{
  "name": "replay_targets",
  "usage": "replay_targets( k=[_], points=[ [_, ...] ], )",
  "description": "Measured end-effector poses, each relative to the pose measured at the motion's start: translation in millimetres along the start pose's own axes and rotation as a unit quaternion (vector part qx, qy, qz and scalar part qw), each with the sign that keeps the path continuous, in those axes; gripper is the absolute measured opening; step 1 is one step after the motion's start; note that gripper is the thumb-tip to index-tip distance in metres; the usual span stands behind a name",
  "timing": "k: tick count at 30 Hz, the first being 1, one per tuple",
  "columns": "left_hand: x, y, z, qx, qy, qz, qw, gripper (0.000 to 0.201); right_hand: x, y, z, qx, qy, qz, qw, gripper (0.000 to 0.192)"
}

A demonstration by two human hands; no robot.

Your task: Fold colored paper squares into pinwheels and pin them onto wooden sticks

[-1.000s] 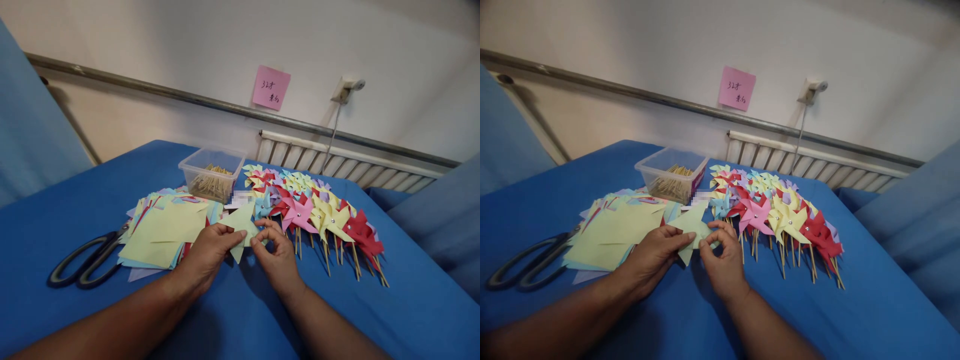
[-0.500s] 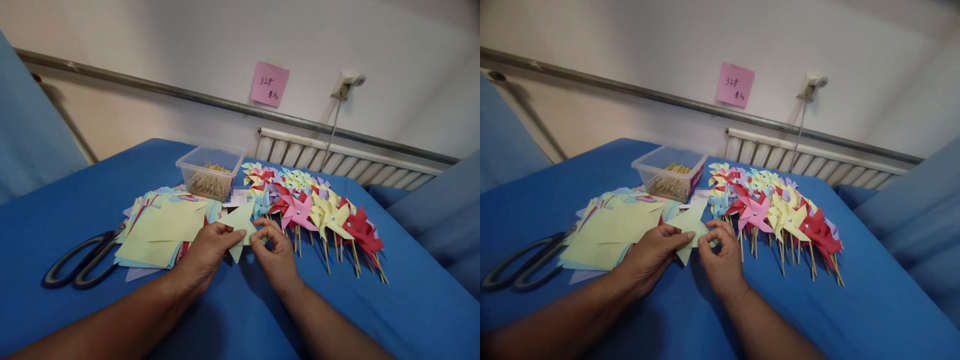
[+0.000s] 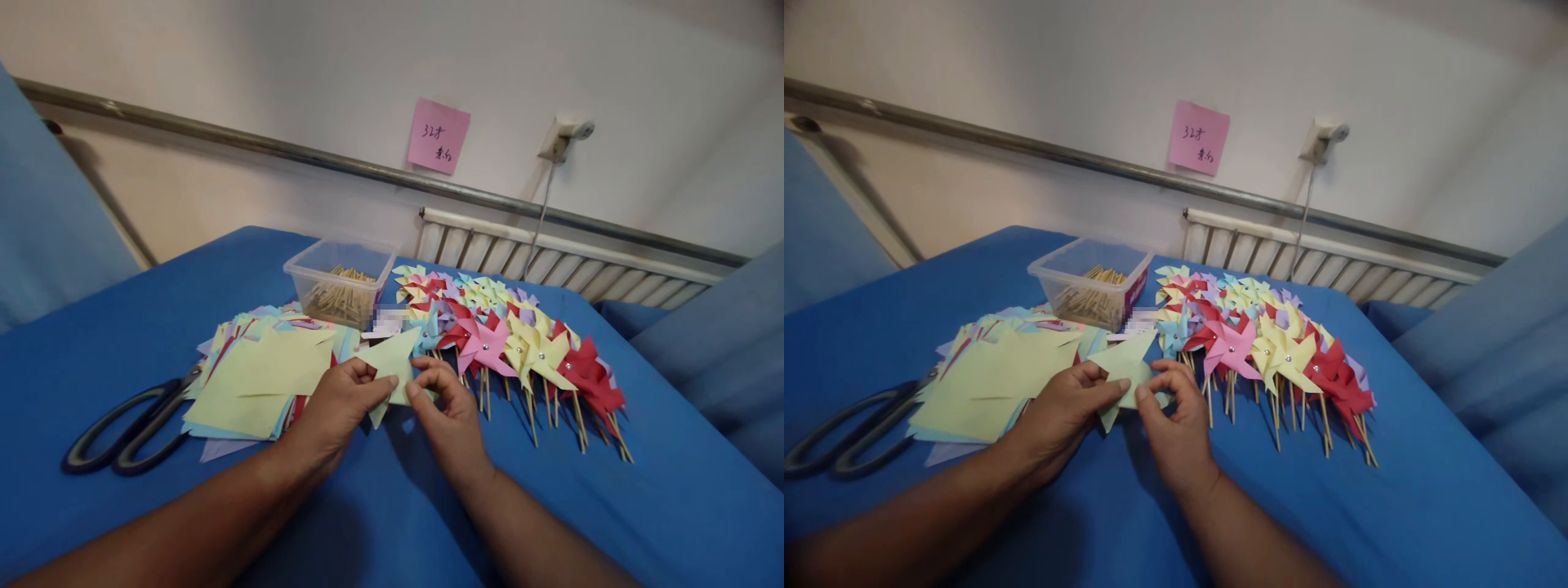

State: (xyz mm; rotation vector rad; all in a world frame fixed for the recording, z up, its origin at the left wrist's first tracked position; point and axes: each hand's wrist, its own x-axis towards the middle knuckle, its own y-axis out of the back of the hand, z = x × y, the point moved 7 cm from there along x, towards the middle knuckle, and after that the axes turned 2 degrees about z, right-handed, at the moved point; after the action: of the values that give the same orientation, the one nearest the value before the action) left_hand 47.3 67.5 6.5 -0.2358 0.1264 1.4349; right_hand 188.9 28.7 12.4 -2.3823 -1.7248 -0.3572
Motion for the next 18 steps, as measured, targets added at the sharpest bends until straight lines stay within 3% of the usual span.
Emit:
replay_targets(
  k=[4,7,11,15,18],
  points=[
    [0,-5.6,2,0.01,0.016,-0.065,0.998,0.02,4,1,14,0.177,-0.111,-0.008,0.978,0.026],
    [-3,-11.6,4,0.032,0.028,-0.122,0.992,0.02,6,-6,18,0.241,-0.162,-0.067,0.954,0.032],
    [-4,-14.1,6,0.094,0.003,-0.165,0.982,0.021,3,-13,21,0.222,-0.184,-0.125,0.949,0.04],
    [-3,-13.1,11,0.145,-0.058,-0.174,0.972,0.019,4,-13,24,0.204,-0.184,-0.112,0.955,0.037],
    [-2,-10.6,15,0.147,-0.078,-0.136,0.977,0.018,4,-13,28,0.208,-0.187,-0.077,0.957,0.036]
  ],
)
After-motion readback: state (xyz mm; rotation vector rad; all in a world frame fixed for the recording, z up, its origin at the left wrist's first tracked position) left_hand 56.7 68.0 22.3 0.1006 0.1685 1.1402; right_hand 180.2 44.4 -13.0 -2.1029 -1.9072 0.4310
